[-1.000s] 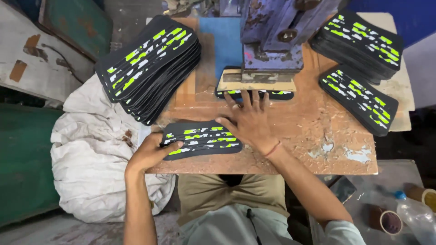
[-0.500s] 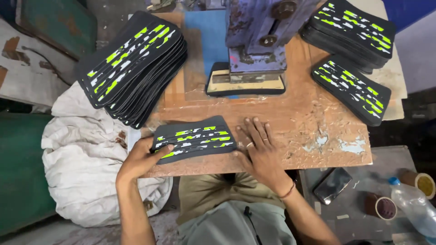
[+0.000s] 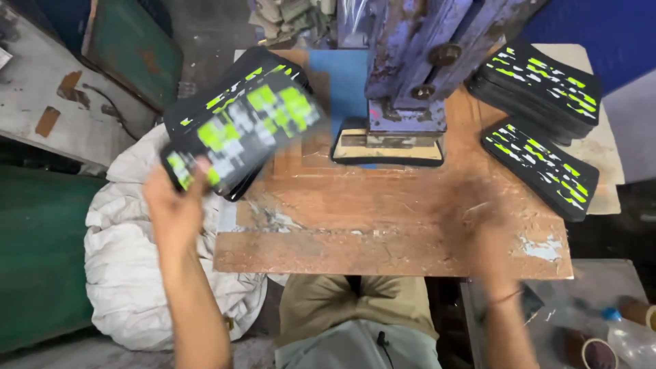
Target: Stamping and stacking material components using an industrial machine on a workbench.
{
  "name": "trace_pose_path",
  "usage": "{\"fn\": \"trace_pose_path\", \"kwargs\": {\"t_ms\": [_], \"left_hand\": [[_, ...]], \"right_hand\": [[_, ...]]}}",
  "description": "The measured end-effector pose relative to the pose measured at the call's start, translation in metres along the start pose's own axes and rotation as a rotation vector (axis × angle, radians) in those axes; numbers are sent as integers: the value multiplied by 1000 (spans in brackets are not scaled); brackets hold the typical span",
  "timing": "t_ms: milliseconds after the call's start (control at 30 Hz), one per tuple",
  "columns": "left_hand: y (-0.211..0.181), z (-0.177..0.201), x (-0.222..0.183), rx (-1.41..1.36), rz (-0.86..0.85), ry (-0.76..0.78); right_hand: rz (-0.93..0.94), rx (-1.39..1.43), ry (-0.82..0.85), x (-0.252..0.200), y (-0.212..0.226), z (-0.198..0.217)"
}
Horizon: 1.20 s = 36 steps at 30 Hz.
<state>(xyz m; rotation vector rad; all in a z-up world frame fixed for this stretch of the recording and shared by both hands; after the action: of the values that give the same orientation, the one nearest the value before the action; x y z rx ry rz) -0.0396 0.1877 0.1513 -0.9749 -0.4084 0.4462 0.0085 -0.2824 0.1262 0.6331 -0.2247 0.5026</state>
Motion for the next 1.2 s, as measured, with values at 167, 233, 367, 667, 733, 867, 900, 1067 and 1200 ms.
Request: {"fn": "trace_pose_path", "kwargs": {"t_ms": [167, 233, 367, 667, 733, 867, 900, 1067, 1200], "left_hand": [[-50, 6, 55, -162, -356, -48], [-62, 11, 32, -70, -352, -169], [-56, 13, -49, 158, -404, -447], [-13, -141, -81, 46, -228, 247], [-5, -142, -81, 88, -193, 221], [-5, -131, -87, 20, -251, 157], [-9, -134, -77, 16, -265, 152], [-7, -174, -29, 63, -199, 292], [-4, -228, -2, -83, -65, 477]], "right_hand": [[-19, -398, -266, 15, -80, 85], [-181, -306, -194, -5, -100, 70], [-161, 33, -127, -40, -35, 28], [-23, 84, -8, -10, 52, -35], [-10, 73, -25, -13, 48, -40], [8, 80, -45, -22, 47, -43], [14, 76, -58, -23, 45, -43], [13, 87, -34, -20, 47, -42], [-18, 74, -18, -16, 47, -43]]}}
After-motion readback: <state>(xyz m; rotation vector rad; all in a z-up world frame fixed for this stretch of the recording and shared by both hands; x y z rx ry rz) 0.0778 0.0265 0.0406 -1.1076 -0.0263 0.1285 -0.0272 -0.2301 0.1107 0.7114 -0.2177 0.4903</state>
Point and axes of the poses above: each hand's wrist, its own x-axis towards the middle knuckle, its own z-axis out of the back of the hand, y = z × x, the point moved 10 cm from there along x, towards the middle knuckle, and after that the axes turned 12 degrees about x, right-handed, at the moved point
